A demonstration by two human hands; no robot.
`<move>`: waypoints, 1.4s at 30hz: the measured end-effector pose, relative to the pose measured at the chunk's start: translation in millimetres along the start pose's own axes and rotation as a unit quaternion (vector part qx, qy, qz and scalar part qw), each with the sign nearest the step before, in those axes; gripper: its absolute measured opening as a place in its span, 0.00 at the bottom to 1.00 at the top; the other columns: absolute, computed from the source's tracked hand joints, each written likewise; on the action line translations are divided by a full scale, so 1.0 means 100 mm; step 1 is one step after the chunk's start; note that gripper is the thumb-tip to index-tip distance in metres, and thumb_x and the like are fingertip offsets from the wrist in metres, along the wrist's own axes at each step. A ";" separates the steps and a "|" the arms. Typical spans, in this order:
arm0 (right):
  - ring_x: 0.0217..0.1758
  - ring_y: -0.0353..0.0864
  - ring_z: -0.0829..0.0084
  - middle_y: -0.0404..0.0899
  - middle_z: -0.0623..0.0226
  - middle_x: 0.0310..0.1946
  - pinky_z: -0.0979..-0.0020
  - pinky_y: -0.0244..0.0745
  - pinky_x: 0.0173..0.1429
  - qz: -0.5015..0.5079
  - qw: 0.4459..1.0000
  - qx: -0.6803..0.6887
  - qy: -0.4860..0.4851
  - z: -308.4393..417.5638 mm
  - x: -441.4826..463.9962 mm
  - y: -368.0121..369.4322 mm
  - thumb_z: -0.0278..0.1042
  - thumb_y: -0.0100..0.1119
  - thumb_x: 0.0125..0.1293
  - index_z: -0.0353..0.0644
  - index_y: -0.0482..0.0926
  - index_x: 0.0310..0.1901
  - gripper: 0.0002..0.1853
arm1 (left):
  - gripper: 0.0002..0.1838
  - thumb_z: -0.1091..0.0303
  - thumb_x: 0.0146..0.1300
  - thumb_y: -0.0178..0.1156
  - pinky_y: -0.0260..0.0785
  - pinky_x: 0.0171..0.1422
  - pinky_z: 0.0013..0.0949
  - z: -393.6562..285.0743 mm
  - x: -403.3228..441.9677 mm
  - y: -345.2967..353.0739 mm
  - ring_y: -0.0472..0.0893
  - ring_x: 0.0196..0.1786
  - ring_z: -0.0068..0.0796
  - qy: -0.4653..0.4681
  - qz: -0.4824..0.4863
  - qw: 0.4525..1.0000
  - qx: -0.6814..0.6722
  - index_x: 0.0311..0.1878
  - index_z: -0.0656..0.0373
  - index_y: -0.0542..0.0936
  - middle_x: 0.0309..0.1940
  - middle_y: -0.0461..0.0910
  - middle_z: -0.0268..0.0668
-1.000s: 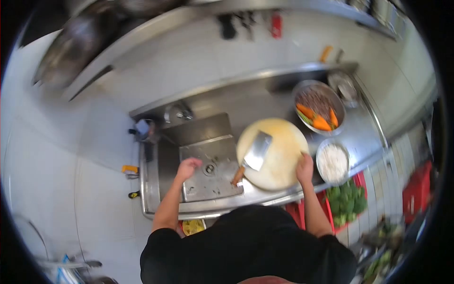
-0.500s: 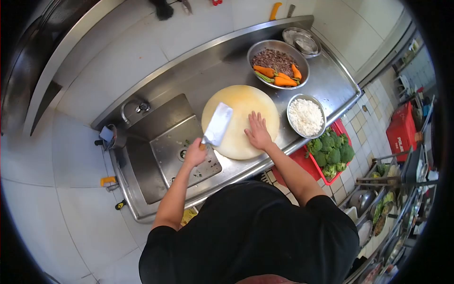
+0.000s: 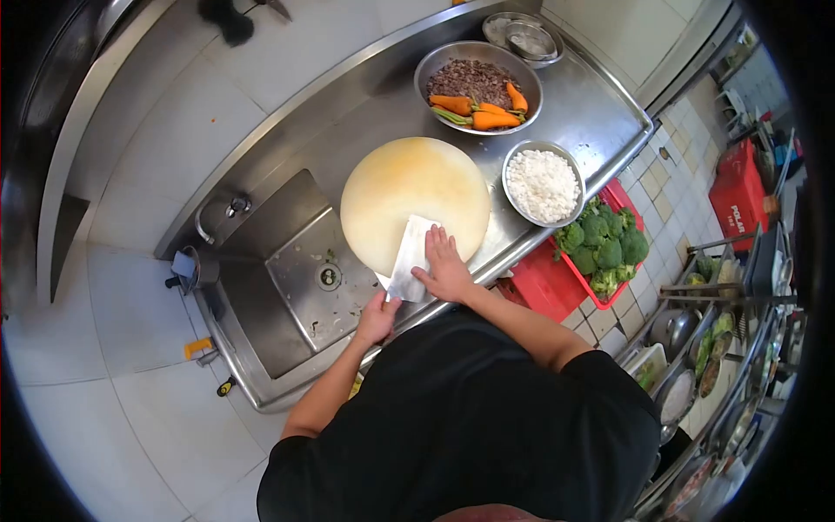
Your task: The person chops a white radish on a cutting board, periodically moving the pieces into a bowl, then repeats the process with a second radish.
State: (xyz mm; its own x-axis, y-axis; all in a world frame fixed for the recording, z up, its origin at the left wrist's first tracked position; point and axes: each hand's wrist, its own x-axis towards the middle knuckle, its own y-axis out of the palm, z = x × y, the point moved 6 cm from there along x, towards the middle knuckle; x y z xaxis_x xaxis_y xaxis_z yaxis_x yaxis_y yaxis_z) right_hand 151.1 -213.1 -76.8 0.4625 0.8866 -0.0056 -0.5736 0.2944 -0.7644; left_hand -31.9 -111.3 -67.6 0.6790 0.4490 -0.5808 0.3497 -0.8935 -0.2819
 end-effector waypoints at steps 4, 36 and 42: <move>0.88 0.36 0.34 0.41 0.28 0.83 0.41 0.35 0.88 -0.046 0.997 -0.036 0.045 -0.11 -0.03 -0.21 0.64 0.47 0.78 0.20 0.45 0.80 0.51 | 0.13 0.58 0.79 0.59 0.61 0.15 0.33 -0.28 0.17 0.31 0.72 0.12 0.24 -0.003 0.047 0.997 -0.060 0.43 0.58 0.75 0.18 0.74 0.31; 0.56 0.83 0.50 0.88 0.54 0.49 0.54 0.75 0.66 -0.323 0.945 0.050 0.020 -0.94 0.10 -2.34 0.28 0.64 0.66 0.41 0.86 0.49 0.10 | 0.26 0.39 0.80 0.50 0.56 0.22 0.24 -1.61 -0.67 -2.19 0.61 0.19 0.18 0.346 0.145 0.797 -0.473 0.43 0.54 0.78 0.21 0.66 0.26; 0.55 0.79 0.52 0.84 0.57 0.47 0.54 0.73 0.62 -0.279 0.958 -0.053 0.032 -0.82 0.17 -2.31 0.33 0.70 0.61 0.42 0.85 0.48 0.14 | 0.16 0.64 0.72 0.58 0.69 0.56 0.38 1.37 -0.58 -2.42 0.78 0.49 0.36 0.024 -0.411 0.911 -0.010 0.58 0.59 0.80 0.45 0.81 0.43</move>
State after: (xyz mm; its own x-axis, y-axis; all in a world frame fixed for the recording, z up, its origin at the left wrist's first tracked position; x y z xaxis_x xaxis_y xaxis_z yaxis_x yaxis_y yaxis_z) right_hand 347.5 -295.0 46.5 0.7202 0.5770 0.3853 -0.1549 0.6750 -0.7214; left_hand -244.0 77.3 -70.6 0.2100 0.9668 -0.1457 0.7645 -0.2553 -0.5920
